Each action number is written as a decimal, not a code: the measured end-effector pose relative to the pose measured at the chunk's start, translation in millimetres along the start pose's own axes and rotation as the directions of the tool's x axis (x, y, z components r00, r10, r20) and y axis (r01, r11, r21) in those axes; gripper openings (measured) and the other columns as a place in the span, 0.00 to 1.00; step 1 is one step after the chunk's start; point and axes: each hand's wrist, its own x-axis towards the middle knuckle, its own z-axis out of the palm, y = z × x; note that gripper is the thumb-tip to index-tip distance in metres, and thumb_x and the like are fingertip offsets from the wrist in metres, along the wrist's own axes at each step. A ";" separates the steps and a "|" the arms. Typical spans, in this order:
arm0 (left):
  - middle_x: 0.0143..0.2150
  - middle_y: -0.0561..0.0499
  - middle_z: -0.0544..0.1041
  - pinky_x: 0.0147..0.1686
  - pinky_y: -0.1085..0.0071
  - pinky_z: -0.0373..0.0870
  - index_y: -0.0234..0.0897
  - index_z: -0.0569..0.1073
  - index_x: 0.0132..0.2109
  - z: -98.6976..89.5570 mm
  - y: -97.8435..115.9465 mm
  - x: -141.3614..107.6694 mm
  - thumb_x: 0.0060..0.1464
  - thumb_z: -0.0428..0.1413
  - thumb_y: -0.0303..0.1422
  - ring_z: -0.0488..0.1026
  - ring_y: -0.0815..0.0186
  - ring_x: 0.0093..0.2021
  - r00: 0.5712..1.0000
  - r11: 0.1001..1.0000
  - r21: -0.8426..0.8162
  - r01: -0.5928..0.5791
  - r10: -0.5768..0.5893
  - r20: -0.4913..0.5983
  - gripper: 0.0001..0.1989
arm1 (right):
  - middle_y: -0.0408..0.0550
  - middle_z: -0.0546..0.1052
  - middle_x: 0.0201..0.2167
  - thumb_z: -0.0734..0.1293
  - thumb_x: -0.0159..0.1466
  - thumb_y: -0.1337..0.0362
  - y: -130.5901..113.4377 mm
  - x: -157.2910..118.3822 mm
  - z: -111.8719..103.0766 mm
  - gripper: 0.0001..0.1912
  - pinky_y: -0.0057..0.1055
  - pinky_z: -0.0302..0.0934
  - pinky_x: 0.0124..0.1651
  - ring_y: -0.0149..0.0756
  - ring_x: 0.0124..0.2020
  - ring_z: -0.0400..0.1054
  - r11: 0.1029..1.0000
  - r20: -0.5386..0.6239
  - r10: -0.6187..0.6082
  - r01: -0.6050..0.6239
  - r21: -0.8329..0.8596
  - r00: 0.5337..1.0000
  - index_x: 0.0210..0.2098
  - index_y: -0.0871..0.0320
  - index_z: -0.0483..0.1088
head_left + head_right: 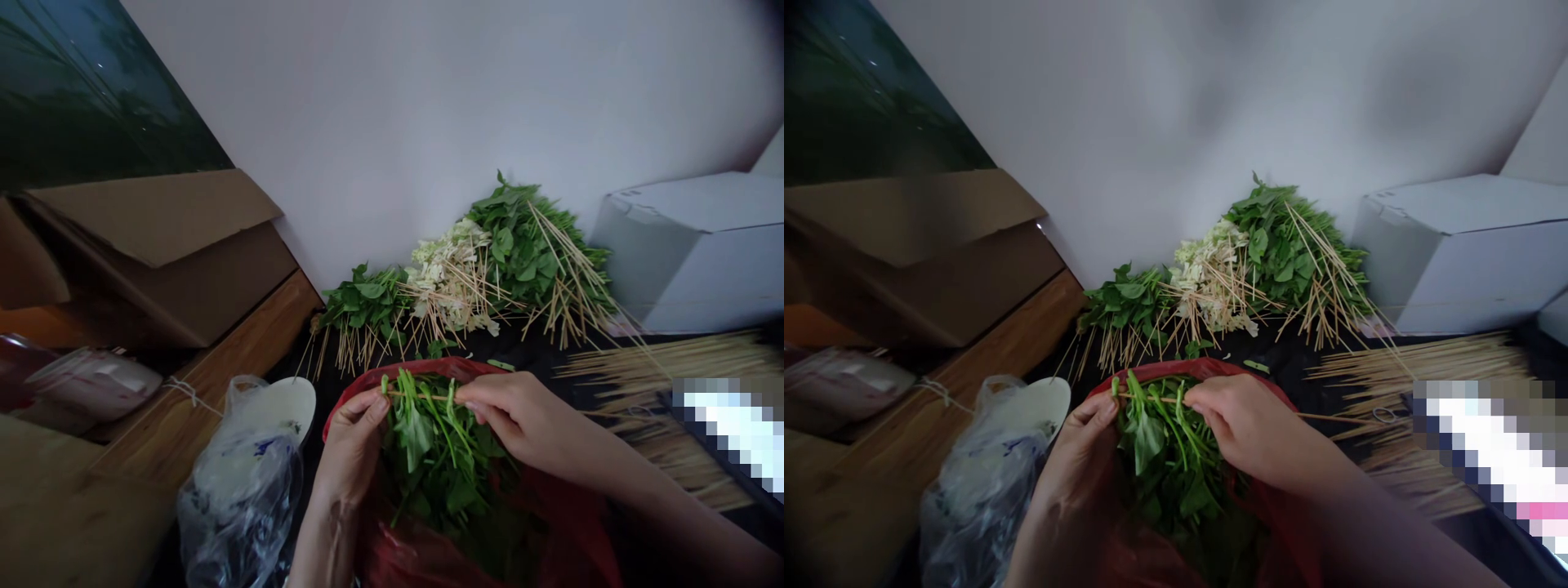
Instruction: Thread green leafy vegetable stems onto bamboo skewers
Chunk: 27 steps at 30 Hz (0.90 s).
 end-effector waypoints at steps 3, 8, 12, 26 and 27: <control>0.33 0.47 0.85 0.37 0.69 0.76 0.35 0.83 0.31 0.4 -4.2 0.2 0.36 0.76 0.33 0.80 0.62 0.34 1.000 0.999 0.027 0.030 -0.030 0.004 0.13 | 0.45 0.77 0.33 0.57 0.68 0.73 0.5 1.7 4.5 0.15 0.32 0.58 0.39 0.33 0.34 0.69 1.000 0.011 0.000 0.000 0.007 1.000 0.39 0.57 0.75; 0.42 0.45 0.85 0.47 0.62 0.76 0.38 0.85 0.36 -2.3 -1.8 2.8 0.40 0.74 0.39 0.80 0.53 0.46 0.992 0.981 0.147 -0.123 0.120 0.030 0.15 | 0.44 0.76 0.30 0.58 0.68 0.73 0.5 3.6 1.4 0.14 0.31 0.59 0.37 0.33 0.31 0.68 0.999 0.014 0.006 -0.006 0.036 1.000 0.38 0.57 0.75; 0.63 0.40 0.76 0.55 0.62 0.72 0.42 0.77 0.60 4.5 12.4 -4.0 0.38 0.74 0.47 0.72 0.45 0.60 0.954 0.939 0.243 -0.244 0.186 0.236 0.41 | 0.43 0.77 0.30 0.59 0.68 0.71 -0.6 4.8 -3.0 0.14 0.29 0.60 0.37 0.31 0.31 0.69 0.994 -0.008 0.020 -0.019 0.109 1.000 0.40 0.56 0.76; 0.34 0.46 0.84 0.39 0.66 0.79 0.36 0.81 0.42 2.9 -2.6 -2.7 0.45 0.72 0.37 0.83 0.56 0.36 0.989 0.989 0.056 0.137 -0.139 0.049 0.17 | 0.46 0.82 0.37 0.60 0.69 0.66 46.4 1.3 -38.2 0.14 0.32 0.63 0.40 0.36 0.36 0.75 0.991 0.023 0.096 -0.094 -0.092 0.995 0.38 0.53 0.79; 0.35 0.46 0.85 0.39 0.65 0.79 0.36 0.81 0.42 3.3 -3.6 -3.6 0.46 0.71 0.38 0.83 0.55 0.37 0.987 0.988 0.043 0.151 -0.153 0.048 0.17 | 0.46 0.82 0.38 0.61 0.69 0.67 49.1 1.2 -39.0 0.14 0.33 0.63 0.41 0.37 0.37 0.75 0.990 0.012 0.096 -0.094 -0.109 0.995 0.38 0.53 0.79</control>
